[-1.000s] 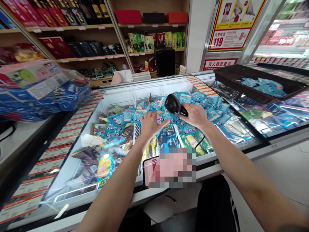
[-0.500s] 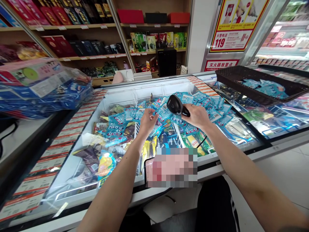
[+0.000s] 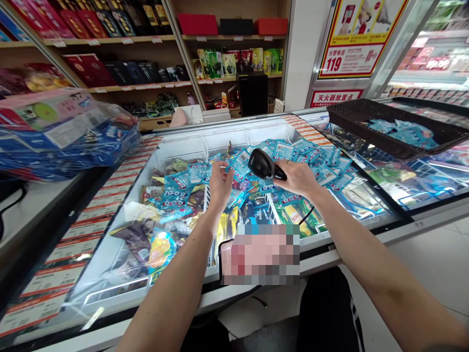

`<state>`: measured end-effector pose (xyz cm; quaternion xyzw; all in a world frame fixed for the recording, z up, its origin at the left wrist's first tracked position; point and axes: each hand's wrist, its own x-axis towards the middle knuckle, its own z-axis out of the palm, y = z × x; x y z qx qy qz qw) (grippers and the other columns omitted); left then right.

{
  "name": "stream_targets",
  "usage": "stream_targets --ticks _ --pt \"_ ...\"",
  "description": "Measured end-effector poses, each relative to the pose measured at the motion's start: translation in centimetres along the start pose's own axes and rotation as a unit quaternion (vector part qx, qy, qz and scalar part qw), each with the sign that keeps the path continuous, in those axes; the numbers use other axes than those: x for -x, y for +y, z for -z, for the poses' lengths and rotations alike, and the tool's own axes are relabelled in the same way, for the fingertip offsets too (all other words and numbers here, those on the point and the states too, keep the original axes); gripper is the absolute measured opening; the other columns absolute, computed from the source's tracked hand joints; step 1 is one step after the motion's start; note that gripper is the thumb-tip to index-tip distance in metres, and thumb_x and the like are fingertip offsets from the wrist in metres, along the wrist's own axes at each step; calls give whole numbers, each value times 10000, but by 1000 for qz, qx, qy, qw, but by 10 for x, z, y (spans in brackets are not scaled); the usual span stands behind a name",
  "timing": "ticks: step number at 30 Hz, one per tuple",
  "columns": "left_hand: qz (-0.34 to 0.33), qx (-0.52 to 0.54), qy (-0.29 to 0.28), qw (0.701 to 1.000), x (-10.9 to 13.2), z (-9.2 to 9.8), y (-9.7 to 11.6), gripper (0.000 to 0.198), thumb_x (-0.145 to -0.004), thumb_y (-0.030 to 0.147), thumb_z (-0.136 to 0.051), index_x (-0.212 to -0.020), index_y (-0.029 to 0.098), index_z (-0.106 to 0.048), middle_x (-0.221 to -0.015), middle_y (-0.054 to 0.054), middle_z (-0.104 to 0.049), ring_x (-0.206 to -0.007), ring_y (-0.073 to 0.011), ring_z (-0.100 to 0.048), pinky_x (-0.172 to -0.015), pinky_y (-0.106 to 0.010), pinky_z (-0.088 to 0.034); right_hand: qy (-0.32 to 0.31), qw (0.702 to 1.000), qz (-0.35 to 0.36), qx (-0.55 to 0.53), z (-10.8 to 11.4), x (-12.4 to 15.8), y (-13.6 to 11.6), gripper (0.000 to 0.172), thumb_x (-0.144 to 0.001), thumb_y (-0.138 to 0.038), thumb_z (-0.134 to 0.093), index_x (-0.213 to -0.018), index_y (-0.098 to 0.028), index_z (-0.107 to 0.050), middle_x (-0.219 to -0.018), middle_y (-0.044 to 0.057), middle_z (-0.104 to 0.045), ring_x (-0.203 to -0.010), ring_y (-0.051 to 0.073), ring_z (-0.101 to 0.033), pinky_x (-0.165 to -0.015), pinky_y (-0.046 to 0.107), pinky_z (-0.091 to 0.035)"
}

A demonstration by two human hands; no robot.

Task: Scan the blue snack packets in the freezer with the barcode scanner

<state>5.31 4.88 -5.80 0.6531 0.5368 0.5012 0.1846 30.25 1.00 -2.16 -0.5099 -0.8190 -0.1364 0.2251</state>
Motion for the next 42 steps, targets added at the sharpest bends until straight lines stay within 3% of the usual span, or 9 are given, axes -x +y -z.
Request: stream_targets --ticks 22,42 --pt "-14 -31 14 999 7 3 18 244 -812 303 -509 -1038 215 -482 -688 32 -478 -600 -97 -468 -634 -267 -418 5 1000 27 -2 -1 0 -1 376 -785 -414 -529 -1089 -196 -569 -861 51 -677 -714 172 -613 -562 260 -363" --pt "-23 -35 -2 999 6 3 12 254 -826 317 -482 -1057 214 -465 -677 42 -455 -571 -80 -442 -610 -245 -392 -12 999 36 -9 -2 0 0 395 -791 -412 -520 -1113 -185 -552 -885 53 -677 -733 173 -612 -584 271 -371"
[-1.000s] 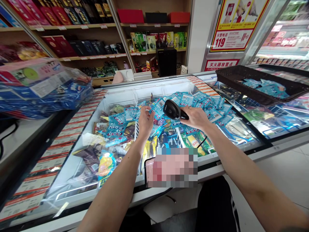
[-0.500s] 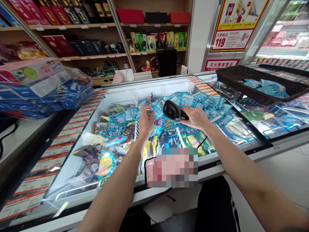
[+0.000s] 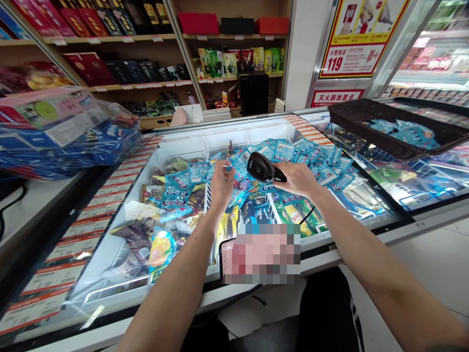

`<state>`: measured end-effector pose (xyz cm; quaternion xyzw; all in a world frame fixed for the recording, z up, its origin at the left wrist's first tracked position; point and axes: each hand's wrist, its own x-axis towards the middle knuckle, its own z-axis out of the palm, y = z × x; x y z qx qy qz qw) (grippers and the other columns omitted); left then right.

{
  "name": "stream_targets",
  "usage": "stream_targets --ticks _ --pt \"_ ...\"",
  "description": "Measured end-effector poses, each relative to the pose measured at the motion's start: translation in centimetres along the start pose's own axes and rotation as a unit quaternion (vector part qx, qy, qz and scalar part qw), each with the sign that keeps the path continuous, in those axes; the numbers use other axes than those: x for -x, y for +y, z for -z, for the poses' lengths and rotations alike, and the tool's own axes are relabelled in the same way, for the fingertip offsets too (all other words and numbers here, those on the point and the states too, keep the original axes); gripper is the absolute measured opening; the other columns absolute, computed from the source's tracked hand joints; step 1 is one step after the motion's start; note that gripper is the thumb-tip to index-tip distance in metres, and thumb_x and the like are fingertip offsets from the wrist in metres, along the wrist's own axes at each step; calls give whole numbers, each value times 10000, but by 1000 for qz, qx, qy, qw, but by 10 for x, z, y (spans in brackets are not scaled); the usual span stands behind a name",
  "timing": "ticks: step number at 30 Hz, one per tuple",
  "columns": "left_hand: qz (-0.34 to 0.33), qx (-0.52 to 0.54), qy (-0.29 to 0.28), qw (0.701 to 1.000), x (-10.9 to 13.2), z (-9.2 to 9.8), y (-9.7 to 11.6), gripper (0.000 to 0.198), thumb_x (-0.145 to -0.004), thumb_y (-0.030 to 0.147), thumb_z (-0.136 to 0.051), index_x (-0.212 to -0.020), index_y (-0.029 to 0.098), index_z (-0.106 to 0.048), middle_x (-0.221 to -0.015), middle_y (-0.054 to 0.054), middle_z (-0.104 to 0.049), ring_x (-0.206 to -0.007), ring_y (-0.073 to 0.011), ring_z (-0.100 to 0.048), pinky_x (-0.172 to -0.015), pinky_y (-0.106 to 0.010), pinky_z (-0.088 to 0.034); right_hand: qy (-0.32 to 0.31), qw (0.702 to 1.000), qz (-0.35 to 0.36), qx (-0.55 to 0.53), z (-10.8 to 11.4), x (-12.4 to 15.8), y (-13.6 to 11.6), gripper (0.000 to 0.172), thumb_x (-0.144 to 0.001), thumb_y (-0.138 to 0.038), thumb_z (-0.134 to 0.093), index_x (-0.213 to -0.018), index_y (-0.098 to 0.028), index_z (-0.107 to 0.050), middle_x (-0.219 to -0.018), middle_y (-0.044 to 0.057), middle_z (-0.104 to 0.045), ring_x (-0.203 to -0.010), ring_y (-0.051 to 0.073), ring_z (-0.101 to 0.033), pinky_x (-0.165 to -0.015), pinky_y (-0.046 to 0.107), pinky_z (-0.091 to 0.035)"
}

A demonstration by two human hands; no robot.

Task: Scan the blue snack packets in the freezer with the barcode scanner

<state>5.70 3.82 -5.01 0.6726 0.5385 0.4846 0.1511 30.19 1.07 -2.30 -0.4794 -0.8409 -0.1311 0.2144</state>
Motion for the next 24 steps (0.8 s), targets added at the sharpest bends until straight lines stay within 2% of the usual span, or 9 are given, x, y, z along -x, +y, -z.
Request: stream_targets --ticks 10,17,21,24 --pt "13 13 18 1000 1 0 8 227 -815 260 -495 -1038 215 -490 -662 35 -453 -598 -94 -454 -627 -260 -405 3 1000 1 -5 0 0 0 384 -795 -414 -512 -1103 -189 -554 -893 53 -675 -746 178 -616 -587 272 -380" --pt "5 -6 13 1000 1 0 5 243 -823 301 -488 -1050 216 -473 -685 31 -473 -596 -96 -466 -620 -257 -392 7 1000 -1 -1 0 0 0 394 -792 -415 -522 -1113 -187 -553 -876 58 -676 -736 179 -616 -575 267 -371" --pt "0 -68 37 997 0 4 6 286 -837 348 -463 -1086 207 -462 -706 15 -503 -622 -122 -503 -645 -280 -389 14 1000 -17 5 -1 0 1 394 -796 -422 -528 -1110 -186 -552 -894 60 -675 -745 182 -619 -575 265 -365" --pt "5 -165 68 984 -2 10 6 289 -852 339 -431 -1108 211 -475 -747 -7 -542 -715 -164 -546 -767 -344 -388 14 999 -28 10 -2 0 2 407 -792 -426 -539 -1125 -192 -543 -896 55 -674 -751 183 -617 -582 265 -369"
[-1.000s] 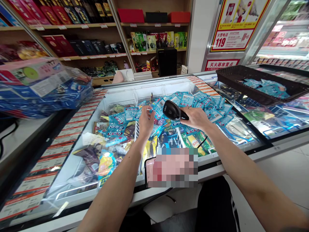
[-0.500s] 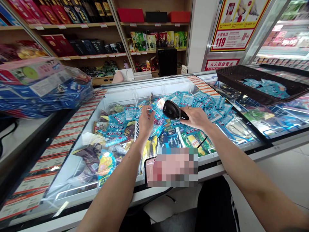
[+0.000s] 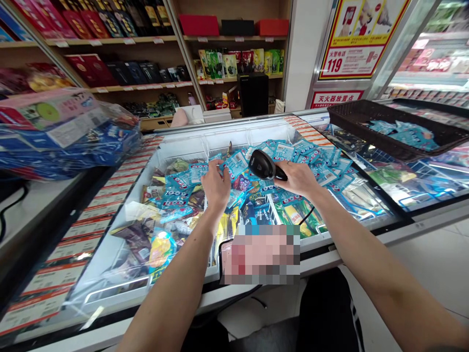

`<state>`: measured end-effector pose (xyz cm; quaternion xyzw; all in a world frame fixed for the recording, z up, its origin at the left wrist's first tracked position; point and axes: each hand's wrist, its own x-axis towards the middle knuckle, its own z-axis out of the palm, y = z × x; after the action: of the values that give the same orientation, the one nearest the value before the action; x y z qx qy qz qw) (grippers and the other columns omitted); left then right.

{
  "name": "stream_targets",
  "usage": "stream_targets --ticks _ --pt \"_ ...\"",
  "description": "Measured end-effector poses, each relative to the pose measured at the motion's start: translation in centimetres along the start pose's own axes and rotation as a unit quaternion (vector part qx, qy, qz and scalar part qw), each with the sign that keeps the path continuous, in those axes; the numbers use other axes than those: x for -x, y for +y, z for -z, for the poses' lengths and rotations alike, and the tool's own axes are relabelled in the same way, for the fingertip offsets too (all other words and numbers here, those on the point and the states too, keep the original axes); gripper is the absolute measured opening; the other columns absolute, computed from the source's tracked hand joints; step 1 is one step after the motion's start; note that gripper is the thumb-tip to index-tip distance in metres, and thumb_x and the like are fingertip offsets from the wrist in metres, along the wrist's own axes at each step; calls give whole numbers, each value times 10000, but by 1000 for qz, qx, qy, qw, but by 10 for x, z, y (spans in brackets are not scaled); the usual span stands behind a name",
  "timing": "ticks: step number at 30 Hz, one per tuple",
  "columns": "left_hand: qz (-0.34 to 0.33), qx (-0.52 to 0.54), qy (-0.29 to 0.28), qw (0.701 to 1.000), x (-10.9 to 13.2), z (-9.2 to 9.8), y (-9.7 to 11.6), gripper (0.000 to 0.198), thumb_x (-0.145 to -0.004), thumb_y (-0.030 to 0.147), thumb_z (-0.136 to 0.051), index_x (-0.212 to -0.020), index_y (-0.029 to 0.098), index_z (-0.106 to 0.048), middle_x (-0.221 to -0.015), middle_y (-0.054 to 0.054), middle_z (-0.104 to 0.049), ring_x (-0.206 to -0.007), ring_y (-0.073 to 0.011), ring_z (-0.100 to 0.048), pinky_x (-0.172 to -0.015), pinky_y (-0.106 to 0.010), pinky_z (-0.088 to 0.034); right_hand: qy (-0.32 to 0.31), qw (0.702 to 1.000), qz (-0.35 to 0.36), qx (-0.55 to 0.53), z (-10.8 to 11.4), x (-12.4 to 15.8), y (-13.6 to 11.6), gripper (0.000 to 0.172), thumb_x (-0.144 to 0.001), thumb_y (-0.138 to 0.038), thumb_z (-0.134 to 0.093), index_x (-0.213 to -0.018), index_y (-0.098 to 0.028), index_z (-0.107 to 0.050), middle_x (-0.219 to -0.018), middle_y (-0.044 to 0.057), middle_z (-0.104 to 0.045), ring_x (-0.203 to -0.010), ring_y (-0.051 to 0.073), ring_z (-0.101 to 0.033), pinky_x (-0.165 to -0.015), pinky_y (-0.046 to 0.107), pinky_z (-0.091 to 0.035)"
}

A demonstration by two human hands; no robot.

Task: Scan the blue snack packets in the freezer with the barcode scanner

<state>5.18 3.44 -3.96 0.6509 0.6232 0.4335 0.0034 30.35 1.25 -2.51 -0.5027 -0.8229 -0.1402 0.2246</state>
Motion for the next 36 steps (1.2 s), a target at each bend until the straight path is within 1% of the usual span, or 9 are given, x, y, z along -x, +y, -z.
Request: stream_targets --ticks 4,7,12,14,17,23,29,33,36 --pt "30 -91 38 995 -3 10 -7 288 -852 298 -410 -1119 232 -497 -970 -76 -571 -991 -249 -517 -902 -447 -327 3 1000 -5 6 0 0 1 419 -785 -415 -549 -1141 -194 -535 -900 55 -674 -742 182 -614 -584 263 -369" --pt "28 -128 50 990 -2 15 -9 328 -835 289 -431 -1147 227 -509 -1169 -127 -495 -1137 -301 -420 -947 -485 -291 7 1000 -4 6 2 0 1 415 -781 -409 -554 -1139 -199 -537 -910 54 -673 -739 183 -614 -586 264 -368" --pt "-140 -137 -40 980 4 12 -3 384 -859 329 -409 -1231 277 -485 -1329 -67 -432 -1242 -267 -350 -1009 -449 -263 0 1000 -9 6 2 0 0 407 -784 -405 -548 -1136 -200 -540 -883 54 -671 -735 183 -608 -595 265 -366" --pt "-186 -146 -90 968 6 8 -2 340 -861 341 -411 -1170 289 -545 -1306 -44 -471 -1246 -258 -357 -1027 -451 -237 -4 1000 -11 8 2 0 1 407 -788 -403 -541 -1141 -201 -540 -876 55 -669 -731 181 -606 -599 265 -365" --pt "-178 -158 -120 964 6 4 -6 305 -866 348 -395 -1067 281 -614 -1213 -51 -549 -1183 -259 -420 -1002 -462 -252 -3 1000 -9 6 1 0 1 400 -792 -400 -536 -1140 -202 -543 -881 53 -670 -737 180 -606 -603 266 -364" --pt "-127 -221 -85 963 6 7 -11 354 -870 375 -351 -1018 232 -639 -1148 -105 -575 -1114 -297 -445 -934 -500 -277 17 1000 -25 -1 3 0 3 386 -790 -409 -532 -1107 -192 -561 -906 57 -672 -759 193 -617 -601 270 -372" --pt "-113 -263 -46 957 6 11 -11 379 -862 413 -355 -961 201 -654 -1133 -120 -570 -1096 -305 -452 -947 -502 -263 80 991 -107 -2 3 -2 7 384 -804 -408 -503 -1105 -179 -567 -914 77 -670 -796 215 -617 -655 287 -398" --pt "-133 -232 -61 962 8 10 0 429 -869 484 -324 -990 218 -638 -1164 -95 -556 -1092 -285 -461 -935 -464 -304 95 984 -151 9 2 -3 10 419 -807 -435 -488 -1127 -173 -560 -924 91 -667 -791 229 -616 -657 298 -402" --pt "-124 -190 -102 969 12 6 15 484 -840 588 -318 -915 234 -641 -1062 -85 -587 -1054 -279 -484 -887 -441 -351 94 982 -164 11 2 -3 10 408 -805 -440 -490 -1111 -181 -567 -907 86 -667 -787 229 -615 -659 299 -400"
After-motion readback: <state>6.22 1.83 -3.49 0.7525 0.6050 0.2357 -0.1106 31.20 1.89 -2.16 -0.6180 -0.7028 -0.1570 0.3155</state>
